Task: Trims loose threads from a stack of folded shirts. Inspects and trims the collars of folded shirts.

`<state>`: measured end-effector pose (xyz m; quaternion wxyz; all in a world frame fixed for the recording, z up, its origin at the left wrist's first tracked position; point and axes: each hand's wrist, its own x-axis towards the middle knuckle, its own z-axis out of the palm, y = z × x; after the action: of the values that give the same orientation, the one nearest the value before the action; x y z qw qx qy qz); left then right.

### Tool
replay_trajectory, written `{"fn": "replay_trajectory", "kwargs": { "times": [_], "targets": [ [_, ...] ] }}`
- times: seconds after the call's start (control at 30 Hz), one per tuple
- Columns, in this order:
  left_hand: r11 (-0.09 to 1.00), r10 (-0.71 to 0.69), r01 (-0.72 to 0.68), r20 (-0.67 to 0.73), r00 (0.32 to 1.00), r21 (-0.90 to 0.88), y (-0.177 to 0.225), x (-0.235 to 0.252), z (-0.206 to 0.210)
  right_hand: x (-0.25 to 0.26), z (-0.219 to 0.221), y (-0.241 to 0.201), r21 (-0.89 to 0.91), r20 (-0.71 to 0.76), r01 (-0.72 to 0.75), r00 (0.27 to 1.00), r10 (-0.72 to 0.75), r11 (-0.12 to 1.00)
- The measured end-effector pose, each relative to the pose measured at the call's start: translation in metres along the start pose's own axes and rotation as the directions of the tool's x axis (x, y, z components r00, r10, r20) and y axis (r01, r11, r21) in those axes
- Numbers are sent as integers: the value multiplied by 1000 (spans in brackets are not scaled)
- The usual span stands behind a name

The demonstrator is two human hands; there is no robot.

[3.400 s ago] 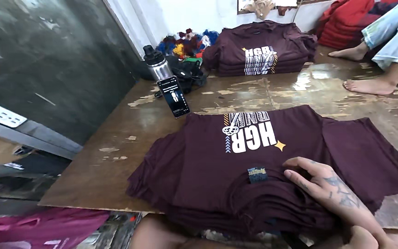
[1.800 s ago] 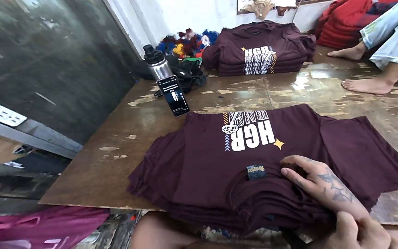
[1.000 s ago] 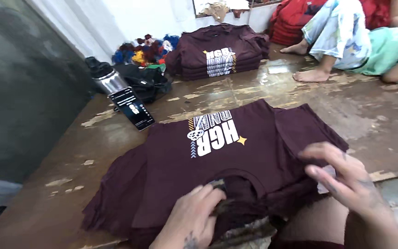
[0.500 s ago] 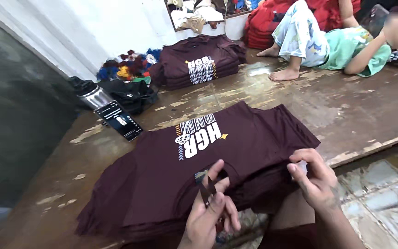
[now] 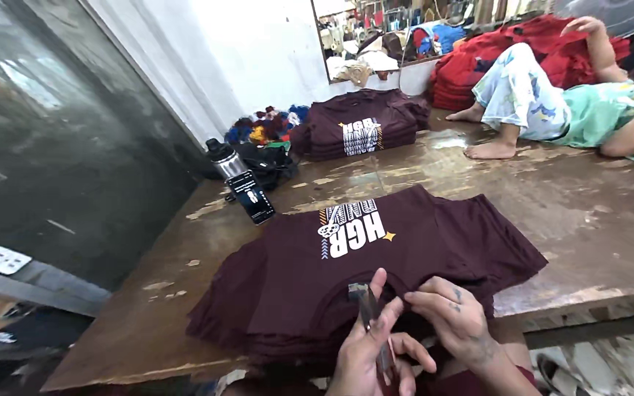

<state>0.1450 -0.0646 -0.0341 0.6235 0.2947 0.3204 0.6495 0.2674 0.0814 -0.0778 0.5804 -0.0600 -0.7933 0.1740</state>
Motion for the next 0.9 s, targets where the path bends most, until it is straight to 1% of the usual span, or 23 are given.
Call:
{"fn": "replay_trajectory", "kwargs": {
  "times": [0.07,0.1,0.17,0.23,0.27,0.3,0.33,0.37,0.4,0.43,0.47,0.5,0.57,0.7,0.8,0.9],
  "targets": [
    [992,-48,48,-10,999,118,6,-3,1,-15,-10,-5,111,32,-101,995,98,989],
    [977,-55,48,24,998,205,9,-3,0,-21,-15,-7,170,55,-139,990,131,976],
    [945,-52,5,135,989,327,7,-2,-11,-30,-26,-12,217,114,-200,977,179,955],
    [900,-29,-66,209,978,431,5,1,-22,-35,-31,-19,176,171,-221,967,192,959],
    [816,18,-143,222,975,560,9,2,-26,-35,-33,-22,160,196,-218,963,185,963],
    [641,101,-240,231,968,729,16,4,-27,-33,-34,-25,148,216,-210,961,175,967],
    [392,200,-319,259,945,863,25,7,-27,-31,-35,-28,131,225,-192,961,159,973],
    [132,273,-352,307,911,927,35,11,-25,-28,-37,-30,96,235,-162,962,136,982],
    [-88,295,-343,353,888,935,45,15,-20,-28,-40,-31,59,249,-126,962,108,990],
    [-243,286,-324,387,877,914,52,19,-15,-28,-43,-32,29,270,-94,959,82,995],
    [-352,254,-326,425,869,878,59,23,-11,-27,-47,-32,11,291,-63,955,57,998],
    [-429,215,-347,467,858,834,65,27,-7,-26,-49,-32,-4,313,-43,949,42,999],
    [-512,139,-423,559,818,748,74,31,0,-23,-54,-36,-51,354,-30,934,46,998],
    [-583,9,-529,657,754,616,75,39,10,-18,-55,-43,-102,380,-4,924,43,995],
    [-641,-7,-534,691,722,551,66,42,1,-24,-52,-41,-113,369,2,928,40,994],
    [-647,-5,-520,680,733,557,70,43,11,-18,-49,-41,-127,343,18,939,27,992]
  ]
}}
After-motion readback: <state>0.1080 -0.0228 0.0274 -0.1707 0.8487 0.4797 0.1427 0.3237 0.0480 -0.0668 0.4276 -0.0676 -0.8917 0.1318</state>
